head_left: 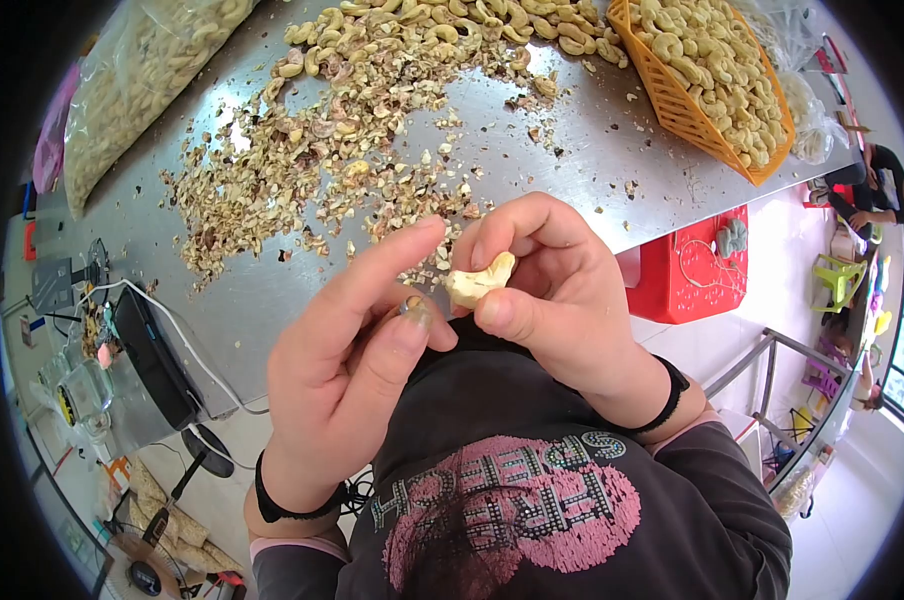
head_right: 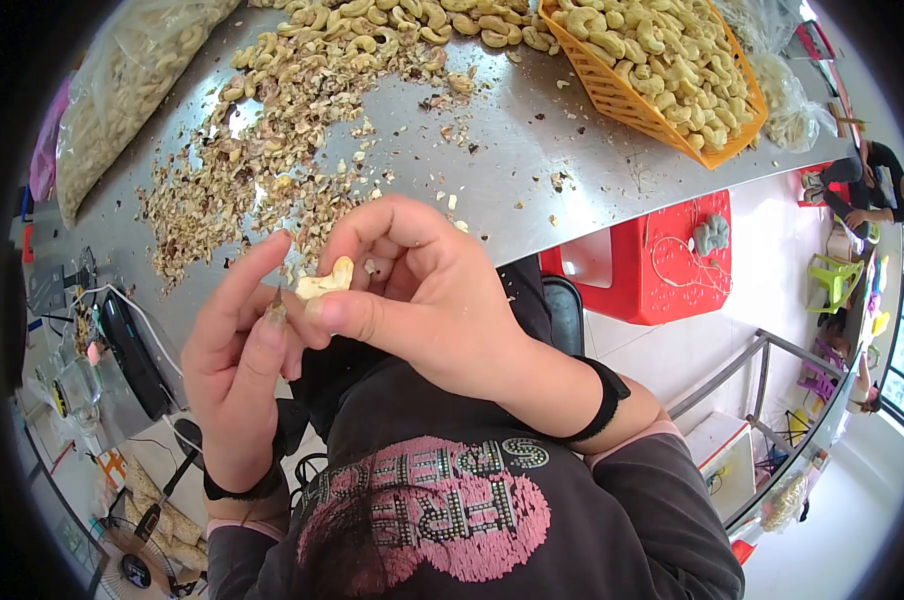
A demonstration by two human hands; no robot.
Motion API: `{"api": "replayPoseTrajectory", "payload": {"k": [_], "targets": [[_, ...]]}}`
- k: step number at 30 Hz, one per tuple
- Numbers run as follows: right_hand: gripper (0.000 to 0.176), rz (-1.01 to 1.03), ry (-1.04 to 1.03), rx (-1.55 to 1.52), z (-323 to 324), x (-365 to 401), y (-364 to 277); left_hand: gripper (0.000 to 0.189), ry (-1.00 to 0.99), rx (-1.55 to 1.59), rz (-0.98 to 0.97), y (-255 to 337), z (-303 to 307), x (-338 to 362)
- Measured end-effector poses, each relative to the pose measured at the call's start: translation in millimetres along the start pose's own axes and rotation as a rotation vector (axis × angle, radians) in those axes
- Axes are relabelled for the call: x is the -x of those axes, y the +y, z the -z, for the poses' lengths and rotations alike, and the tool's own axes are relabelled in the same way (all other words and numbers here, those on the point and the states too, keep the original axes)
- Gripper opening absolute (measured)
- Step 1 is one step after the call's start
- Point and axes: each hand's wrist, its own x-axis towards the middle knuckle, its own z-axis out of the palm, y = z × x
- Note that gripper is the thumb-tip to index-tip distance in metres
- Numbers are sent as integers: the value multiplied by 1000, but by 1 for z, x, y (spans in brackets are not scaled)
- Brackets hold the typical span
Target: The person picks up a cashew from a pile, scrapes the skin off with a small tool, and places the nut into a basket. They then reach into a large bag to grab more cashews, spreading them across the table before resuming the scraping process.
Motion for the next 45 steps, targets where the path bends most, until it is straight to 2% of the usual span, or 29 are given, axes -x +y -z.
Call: {"api": "replayPoseTrajectory", "payload": {"k": [3, 6, 8, 18, 27, 33, 35, 39, 41, 45], "targets": [[20, -57, 40, -30, 5, 0, 4, 38, 86, -57, -16, -1, -5, -1], [16, -121, 24, -186, 8, 0, 6, 38, 67, -62, 0, -1, -3, 0], [17, -174, -54, -376, 11, -1, 8, 36, -19, 12, 1, -1, 1, 0], [18, -215, -100, -476, 10, -3, 7, 37, -37, -45, -18, 0, 1, 0], [16, -236, 27, -298, 7, -2, 1, 36, 24, -135, -137, -5, -3, -2], [14, -163, 56, -95, 5, -1, 1, 33, 29, -186, -84, -1, 0, -2], [13, -116, 72, -75, 3, 0, 0, 33, 4, -39, 94, 4, 1, -2], [13, -114, 96, -4, 1, 1, -2, 32, -1, -7, 120, 1, 4, -1], [13, -56, 122, 14, 0, 1, -1, 33, 37, -65, -5, -2, 0, -1], [13, 42, 102, 84, 1, 2, 1, 35, 63, -159, -68, -4, -3, -1]]}}
